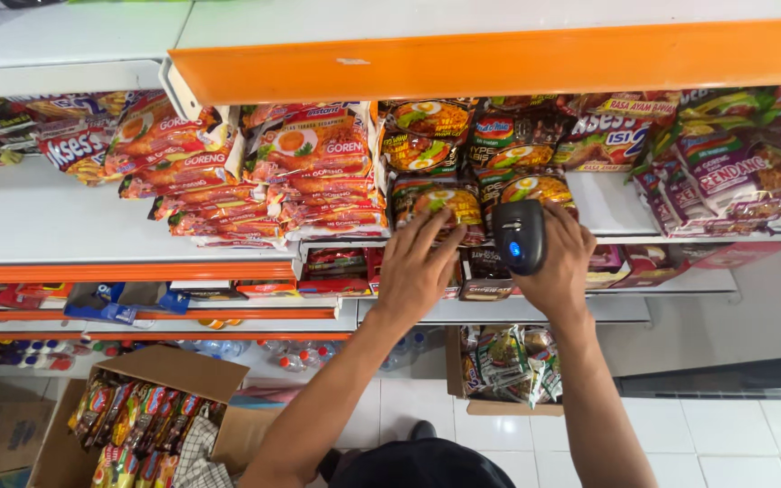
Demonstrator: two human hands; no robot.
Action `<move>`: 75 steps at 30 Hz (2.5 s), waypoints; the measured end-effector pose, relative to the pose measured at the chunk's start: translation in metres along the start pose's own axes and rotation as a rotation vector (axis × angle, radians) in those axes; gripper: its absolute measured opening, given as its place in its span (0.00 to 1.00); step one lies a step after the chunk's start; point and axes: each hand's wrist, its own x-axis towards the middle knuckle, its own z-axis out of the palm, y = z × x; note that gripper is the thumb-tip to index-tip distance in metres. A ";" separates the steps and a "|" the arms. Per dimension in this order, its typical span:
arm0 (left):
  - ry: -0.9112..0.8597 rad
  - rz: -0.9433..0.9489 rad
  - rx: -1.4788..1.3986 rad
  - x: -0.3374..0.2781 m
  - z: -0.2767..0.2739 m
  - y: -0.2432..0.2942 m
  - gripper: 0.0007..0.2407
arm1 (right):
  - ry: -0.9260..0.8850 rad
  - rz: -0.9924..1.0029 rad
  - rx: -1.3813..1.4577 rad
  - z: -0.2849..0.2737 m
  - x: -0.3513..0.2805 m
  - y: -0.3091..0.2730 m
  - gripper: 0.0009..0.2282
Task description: The person takes instant noodle packets from a cardboard box, scans each packet with a handheld barcode scanner, and arranges them onto store shelves by hand.
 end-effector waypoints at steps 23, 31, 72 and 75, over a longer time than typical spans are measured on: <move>-0.196 -0.053 0.000 -0.003 -0.012 0.008 0.29 | -0.077 0.047 0.121 0.003 0.001 -0.026 0.29; -0.205 -0.089 -0.051 -0.003 -0.014 0.000 0.26 | -0.107 0.055 0.157 0.006 0.001 -0.037 0.32; 0.685 -1.840 -0.403 -0.637 -0.209 -0.272 0.15 | -1.266 0.090 0.763 0.308 -0.340 -0.469 0.25; 0.817 -2.154 -0.637 -0.643 -0.204 -0.302 0.21 | -1.235 0.137 0.842 0.313 -0.345 -0.469 0.24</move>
